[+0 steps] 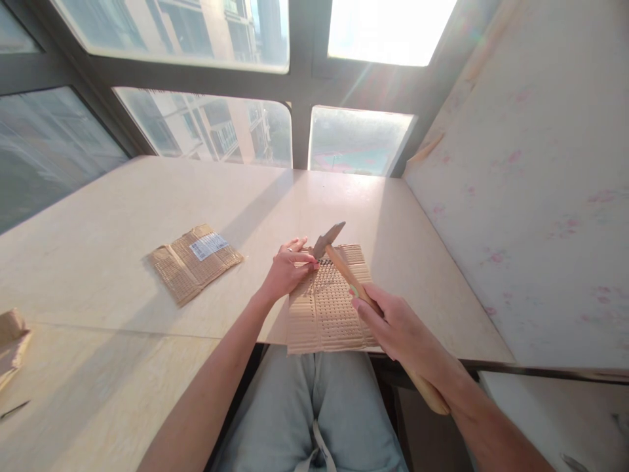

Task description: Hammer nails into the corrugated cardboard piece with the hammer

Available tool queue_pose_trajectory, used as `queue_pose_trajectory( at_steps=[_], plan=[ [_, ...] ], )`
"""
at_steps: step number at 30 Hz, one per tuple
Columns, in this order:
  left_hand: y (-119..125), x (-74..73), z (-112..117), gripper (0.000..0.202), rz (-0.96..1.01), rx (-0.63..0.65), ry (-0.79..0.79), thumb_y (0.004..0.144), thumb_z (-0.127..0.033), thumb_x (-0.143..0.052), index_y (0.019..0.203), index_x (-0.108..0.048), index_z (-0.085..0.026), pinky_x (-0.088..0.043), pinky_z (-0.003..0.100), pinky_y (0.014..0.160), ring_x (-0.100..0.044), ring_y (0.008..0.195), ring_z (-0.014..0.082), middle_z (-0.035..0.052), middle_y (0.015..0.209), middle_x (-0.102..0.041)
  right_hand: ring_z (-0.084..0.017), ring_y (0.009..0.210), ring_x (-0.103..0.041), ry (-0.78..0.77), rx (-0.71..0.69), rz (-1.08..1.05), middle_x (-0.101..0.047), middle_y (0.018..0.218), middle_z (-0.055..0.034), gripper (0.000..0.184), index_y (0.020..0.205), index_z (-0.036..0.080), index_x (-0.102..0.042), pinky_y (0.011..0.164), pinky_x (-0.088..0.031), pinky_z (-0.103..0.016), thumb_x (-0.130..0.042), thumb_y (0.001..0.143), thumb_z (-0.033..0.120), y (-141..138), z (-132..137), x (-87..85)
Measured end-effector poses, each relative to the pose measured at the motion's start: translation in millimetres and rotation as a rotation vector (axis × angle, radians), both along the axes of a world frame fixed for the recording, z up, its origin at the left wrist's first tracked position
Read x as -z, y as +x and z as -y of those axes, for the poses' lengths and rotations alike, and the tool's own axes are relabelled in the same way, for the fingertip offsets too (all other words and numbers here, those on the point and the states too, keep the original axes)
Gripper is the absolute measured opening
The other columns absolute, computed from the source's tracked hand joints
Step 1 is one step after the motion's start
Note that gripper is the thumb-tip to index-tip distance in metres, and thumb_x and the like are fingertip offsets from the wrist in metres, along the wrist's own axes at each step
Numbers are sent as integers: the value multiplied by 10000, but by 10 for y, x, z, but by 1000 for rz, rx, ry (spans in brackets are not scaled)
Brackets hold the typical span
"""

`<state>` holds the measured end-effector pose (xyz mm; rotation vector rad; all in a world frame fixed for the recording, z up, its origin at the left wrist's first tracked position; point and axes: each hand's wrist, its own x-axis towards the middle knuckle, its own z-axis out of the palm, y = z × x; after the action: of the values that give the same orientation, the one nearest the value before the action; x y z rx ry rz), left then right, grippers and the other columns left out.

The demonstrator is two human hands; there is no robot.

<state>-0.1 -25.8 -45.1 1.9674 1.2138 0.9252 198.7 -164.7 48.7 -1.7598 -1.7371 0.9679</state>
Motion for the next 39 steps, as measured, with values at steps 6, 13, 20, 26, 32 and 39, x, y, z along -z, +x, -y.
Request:
queue_pose_trajectory(
  at_steps=[6,13,20,26,32,39],
  plan=[
    [-3,-25,2,90,67,47,-20,755,-305,-722,809,-786,-273,-315,530,1139,-436,1357,282,76,1408,-545,-121,444,-443,-35,-18,26,-470,522,51,223,757,223,-498,430,-293,-227,-437,931,349,11,-15,6],
    [-13,-67,9,129,133,104,-108,756,-305,-705,834,-780,-236,-348,468,1129,-477,1332,273,100,1388,-564,-115,441,-424,-38,-28,12,-467,525,53,224,793,214,-528,427,-284,-228,-426,938,350,4,-19,21],
    [-14,-96,-4,123,107,125,-86,763,-287,-694,846,-772,-239,-354,481,1117,-492,1314,280,99,1331,-607,-101,430,-405,-31,-13,-24,-454,524,57,225,775,208,-533,412,-282,-220,-439,929,343,7,-26,0],
    [-21,-99,-13,136,111,160,-84,772,-320,-692,839,-758,-222,-348,480,1111,-476,1323,282,110,1330,-602,-79,380,-394,-98,-18,-12,-463,539,63,219,795,201,-524,361,-265,-197,-437,932,347,8,-29,23],
    [-27,-89,-4,130,124,167,-103,765,-317,-693,811,-739,-204,-320,483,1121,-462,1331,292,115,1371,-564,-73,330,-382,-108,3,-99,-399,489,95,229,826,212,-494,326,-288,-181,-427,953,390,27,-2,45],
    [-48,-70,-3,127,145,180,-106,757,-309,-685,812,-735,-206,-325,505,1116,-446,1344,296,114,1364,-571,-80,318,-386,-147,16,-115,-395,488,98,227,840,218,-486,280,-286,-176,-422,956,403,42,21,50]
  ],
)
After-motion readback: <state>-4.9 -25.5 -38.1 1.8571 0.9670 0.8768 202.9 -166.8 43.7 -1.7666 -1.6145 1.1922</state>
